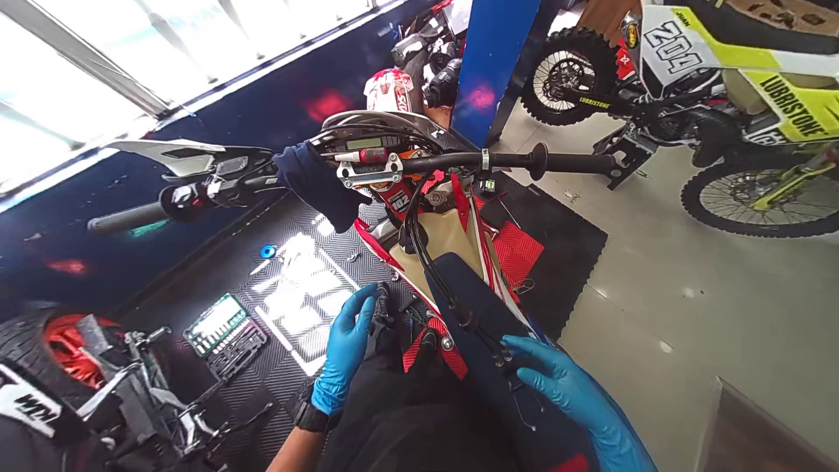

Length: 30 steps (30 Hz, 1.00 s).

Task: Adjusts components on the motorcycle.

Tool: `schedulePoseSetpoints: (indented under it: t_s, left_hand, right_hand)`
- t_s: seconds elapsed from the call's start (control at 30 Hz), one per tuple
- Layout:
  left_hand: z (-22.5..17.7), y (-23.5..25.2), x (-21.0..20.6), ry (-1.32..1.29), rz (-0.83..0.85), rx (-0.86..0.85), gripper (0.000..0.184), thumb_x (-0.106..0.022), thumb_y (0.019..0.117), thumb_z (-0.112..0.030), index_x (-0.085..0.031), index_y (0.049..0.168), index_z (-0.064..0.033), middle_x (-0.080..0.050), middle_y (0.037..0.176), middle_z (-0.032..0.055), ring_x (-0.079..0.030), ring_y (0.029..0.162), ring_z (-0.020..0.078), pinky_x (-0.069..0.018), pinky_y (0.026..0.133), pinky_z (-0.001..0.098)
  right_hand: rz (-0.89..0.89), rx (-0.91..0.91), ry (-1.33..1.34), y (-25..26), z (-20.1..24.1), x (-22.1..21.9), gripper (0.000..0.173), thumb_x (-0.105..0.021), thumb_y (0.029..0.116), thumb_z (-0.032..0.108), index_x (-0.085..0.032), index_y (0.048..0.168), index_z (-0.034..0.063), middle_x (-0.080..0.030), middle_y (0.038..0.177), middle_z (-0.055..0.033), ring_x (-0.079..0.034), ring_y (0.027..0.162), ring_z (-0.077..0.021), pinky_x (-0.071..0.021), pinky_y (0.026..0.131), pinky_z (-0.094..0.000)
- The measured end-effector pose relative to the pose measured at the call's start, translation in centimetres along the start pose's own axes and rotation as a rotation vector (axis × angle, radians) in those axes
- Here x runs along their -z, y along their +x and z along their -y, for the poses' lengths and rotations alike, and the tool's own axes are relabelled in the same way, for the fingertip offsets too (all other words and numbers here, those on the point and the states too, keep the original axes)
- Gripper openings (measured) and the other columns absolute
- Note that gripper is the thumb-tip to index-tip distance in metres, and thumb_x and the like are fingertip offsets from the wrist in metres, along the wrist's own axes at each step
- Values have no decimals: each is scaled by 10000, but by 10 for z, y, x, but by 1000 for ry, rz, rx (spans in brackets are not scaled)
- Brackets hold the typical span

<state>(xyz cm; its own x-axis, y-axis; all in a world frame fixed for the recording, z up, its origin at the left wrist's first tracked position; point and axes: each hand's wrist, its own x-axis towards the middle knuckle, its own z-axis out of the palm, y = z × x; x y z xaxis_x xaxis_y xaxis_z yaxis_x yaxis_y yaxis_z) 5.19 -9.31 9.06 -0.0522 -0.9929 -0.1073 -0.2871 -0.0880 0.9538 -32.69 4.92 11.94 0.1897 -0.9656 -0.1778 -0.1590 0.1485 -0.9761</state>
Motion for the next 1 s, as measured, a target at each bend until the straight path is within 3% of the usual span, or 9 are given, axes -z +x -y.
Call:
schedulePoseSetpoints:
  t_s: [0.07, 0.17, 0.4, 0.5, 0.6, 0.7, 0.77, 0.87, 1.0]
  left_hand:
    - [-3, 1, -6, 6, 49, -1, 417, -472, 1061, -318, -642, 1324, -43, -703, 1247, 71, -647, 1186, 142, -518, 1055, 351]
    - [0, 2, -14, 18, 118, 19, 440, -466, 1065, -337, -625, 1346, -39, -692, 1280, 68, -640, 1205, 138, -508, 1071, 347]
    - [16, 7, -22, 141, 166, 77, 480, -474, 1051, -412, -622, 1366, -82, -677, 1311, 49, -618, 1238, 109, -492, 1086, 360]
    - [16, 10, -12, 187, 155, 112, 514, -496, 1032, -462, -620, 1375, -101, -665, 1334, 46, -603, 1258, 113, -479, 1094, 378]
    - [10, 14, 19, 198, 189, 123, 517, -484, 1033, -478, -622, 1384, -124, -660, 1353, 31, -595, 1277, 114, -471, 1110, 386]
    - [2, 19, 76, 264, 227, 110, 548, -434, 1052, -494, -599, 1416, -119, -678, 1331, 45, -625, 1248, 131, -493, 1097, 410]
    - [-9, 11, 123, 312, 119, 106, 503, -434, 1072, -447, -629, 1367, -89, -688, 1295, 70, -641, 1204, 135, -508, 1061, 393]
    - [-29, -22, 176, 275, -146, 87, 376, -479, 1078, -325, -682, 1248, -58, -715, 1186, 51, -661, 1122, 102, -534, 1017, 337]
    - [-47, -84, 188, 227, -392, 34, 273, -519, 1060, -239, -698, 1069, -34, -712, 963, 20, -677, 903, 84, -577, 846, 283]
  right_hand:
    - [3, -70, -44, 13, -5, -20, 384, -716, 953, 198, -693, 1325, 102, -698, 1297, -36, -658, 1189, -139, -553, 1037, -337]
    - [16, -189, -153, 34, -25, -58, 340, -721, 955, 251, -729, 1273, 130, -722, 1232, -12, -666, 1144, -83, -547, 1023, -303]
    - [163, -407, -449, 99, -77, -165, 417, -584, 1024, 380, -692, 1325, 113, -705, 1272, -113, -650, 1214, -244, -476, 1089, -463]
    - [315, -351, -454, 123, -70, -199, 413, -546, 1042, 389, -710, 1272, 88, -713, 1234, -127, -657, 1187, -274, -484, 1059, -494]
    - [537, -204, -380, 140, -44, -221, 403, -548, 1049, 379, -718, 1149, 29, -722, 1067, -182, -684, 1045, -339, -507, 952, -556]
    - [661, -117, -130, 154, -19, -232, 386, -617, 1025, 335, -698, 1276, 54, -741, 1083, -159, -706, 1010, -269, -532, 952, -510]
    - [738, -134, 48, 159, 4, -239, 415, -677, 991, 281, -659, 1359, 91, -743, 1141, -113, -708, 1022, -175, -556, 963, -425]
    - [803, -164, 183, 165, 35, -250, 407, -697, 977, 208, -651, 1364, 92, -752, 1108, -60, -709, 962, -83, -585, 904, -316]
    - [773, -156, 243, 175, 60, -259, 341, -668, 986, 143, -665, 1316, 55, -754, 999, -25, -696, 834, -53, -591, 792, -254]
